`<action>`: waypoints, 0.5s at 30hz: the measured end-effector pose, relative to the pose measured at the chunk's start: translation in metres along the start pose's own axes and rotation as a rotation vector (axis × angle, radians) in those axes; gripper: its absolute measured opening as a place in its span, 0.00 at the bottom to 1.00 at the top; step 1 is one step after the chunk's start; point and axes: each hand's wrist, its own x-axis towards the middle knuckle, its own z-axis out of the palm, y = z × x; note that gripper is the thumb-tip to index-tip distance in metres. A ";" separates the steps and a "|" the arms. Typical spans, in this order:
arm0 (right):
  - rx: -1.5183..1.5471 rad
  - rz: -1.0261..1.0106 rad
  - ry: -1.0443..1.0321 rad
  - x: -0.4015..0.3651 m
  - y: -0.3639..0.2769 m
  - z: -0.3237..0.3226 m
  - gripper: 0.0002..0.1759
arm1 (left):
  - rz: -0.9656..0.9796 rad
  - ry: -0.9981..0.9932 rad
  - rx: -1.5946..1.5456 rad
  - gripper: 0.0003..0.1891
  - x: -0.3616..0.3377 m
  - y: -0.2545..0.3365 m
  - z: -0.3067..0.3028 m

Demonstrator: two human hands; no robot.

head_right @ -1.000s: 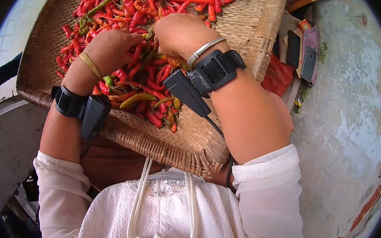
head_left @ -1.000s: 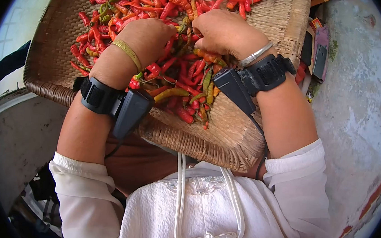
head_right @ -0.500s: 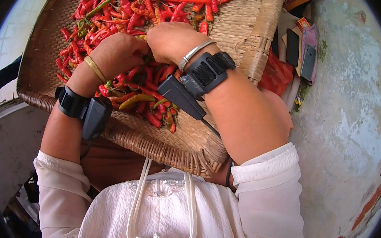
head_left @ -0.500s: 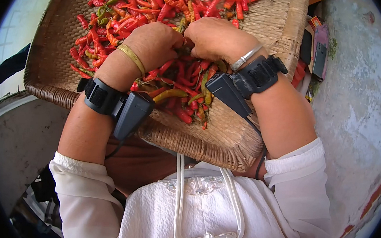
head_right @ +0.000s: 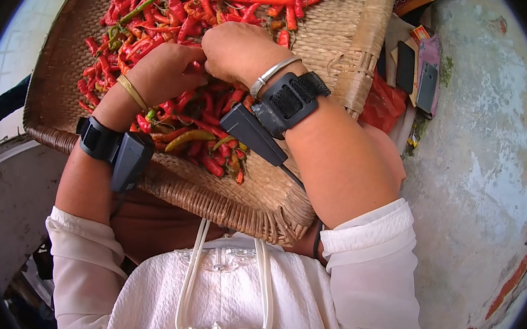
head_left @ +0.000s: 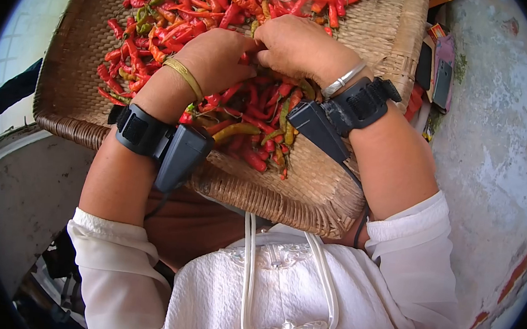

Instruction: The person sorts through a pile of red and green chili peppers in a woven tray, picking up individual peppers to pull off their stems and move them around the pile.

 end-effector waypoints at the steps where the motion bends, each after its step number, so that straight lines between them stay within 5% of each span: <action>1: 0.012 0.014 -0.018 0.000 0.000 0.000 0.12 | -0.001 0.000 -0.001 0.13 -0.001 0.000 0.000; 15: 0.544 -0.014 0.049 0.013 0.009 -0.003 0.14 | -0.081 0.046 -0.753 0.12 0.002 -0.007 -0.001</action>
